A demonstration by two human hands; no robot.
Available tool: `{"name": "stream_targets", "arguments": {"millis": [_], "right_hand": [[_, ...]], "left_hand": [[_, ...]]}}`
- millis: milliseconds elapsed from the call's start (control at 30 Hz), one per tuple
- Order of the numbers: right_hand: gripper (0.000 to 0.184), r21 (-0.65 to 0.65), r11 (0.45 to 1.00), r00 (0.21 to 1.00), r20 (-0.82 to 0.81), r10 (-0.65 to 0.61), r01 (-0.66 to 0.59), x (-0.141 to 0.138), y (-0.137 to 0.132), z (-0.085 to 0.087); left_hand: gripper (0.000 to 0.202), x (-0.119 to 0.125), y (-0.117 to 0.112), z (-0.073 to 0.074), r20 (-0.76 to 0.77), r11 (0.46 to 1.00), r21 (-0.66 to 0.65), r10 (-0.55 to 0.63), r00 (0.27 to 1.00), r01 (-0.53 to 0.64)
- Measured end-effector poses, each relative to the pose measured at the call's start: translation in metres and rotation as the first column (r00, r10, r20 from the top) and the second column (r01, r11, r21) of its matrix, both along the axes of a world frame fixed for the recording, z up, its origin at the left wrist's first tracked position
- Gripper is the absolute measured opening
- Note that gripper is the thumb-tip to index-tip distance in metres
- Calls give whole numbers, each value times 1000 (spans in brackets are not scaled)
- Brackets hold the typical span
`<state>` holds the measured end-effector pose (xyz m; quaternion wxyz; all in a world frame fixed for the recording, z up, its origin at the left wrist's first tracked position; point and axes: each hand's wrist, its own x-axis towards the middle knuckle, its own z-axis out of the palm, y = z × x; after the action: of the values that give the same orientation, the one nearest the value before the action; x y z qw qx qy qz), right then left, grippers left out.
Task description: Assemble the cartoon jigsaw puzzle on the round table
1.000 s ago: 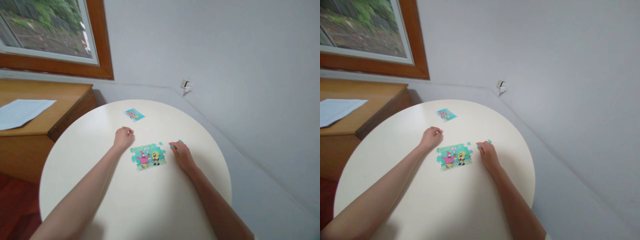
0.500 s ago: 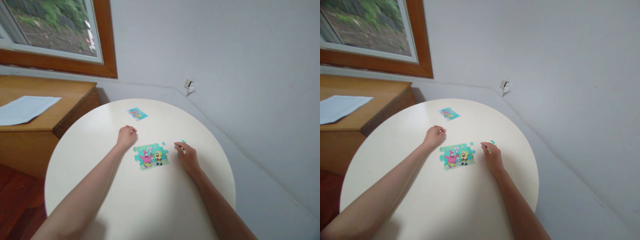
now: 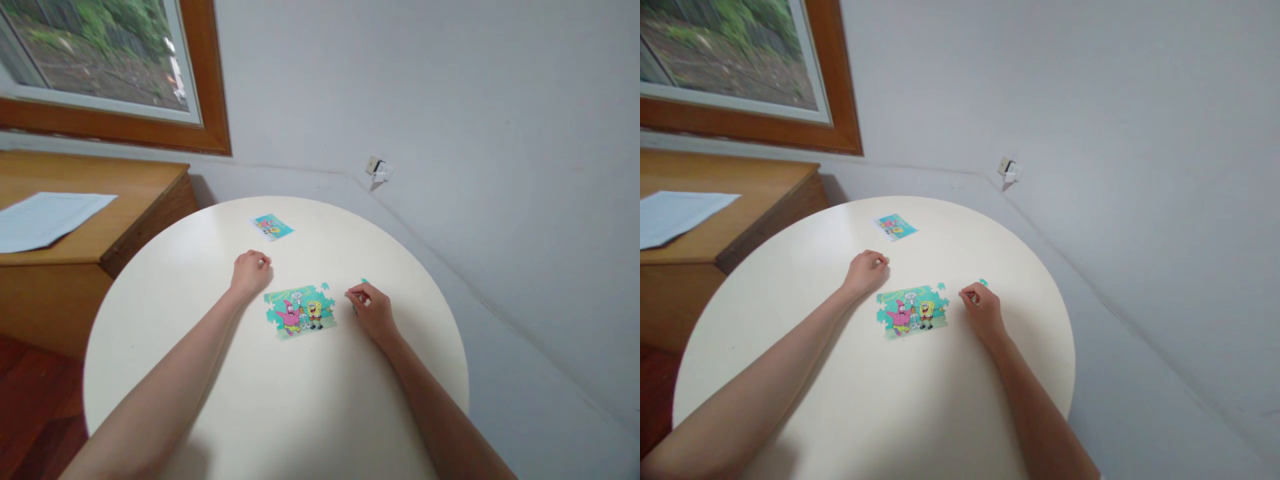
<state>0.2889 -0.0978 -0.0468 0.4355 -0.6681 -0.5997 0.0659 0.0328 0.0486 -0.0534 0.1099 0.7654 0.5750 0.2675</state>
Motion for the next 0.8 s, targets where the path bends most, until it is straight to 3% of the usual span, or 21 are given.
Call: {"name": "stream_targets", "arguments": {"millis": [400, 800], "right_hand": [[36, -66, 995, 930, -365, 44, -73, 5, 3, -11], [36, -81, 993, 918, -393, 41, -80, 8, 4, -12]], "left_hand": [[26, 0, 1, -2, 4, 1000, 19, 1, 1000, -1], [27, -1, 1, 0, 1, 1000, 10, 1, 1000, -1]]}}
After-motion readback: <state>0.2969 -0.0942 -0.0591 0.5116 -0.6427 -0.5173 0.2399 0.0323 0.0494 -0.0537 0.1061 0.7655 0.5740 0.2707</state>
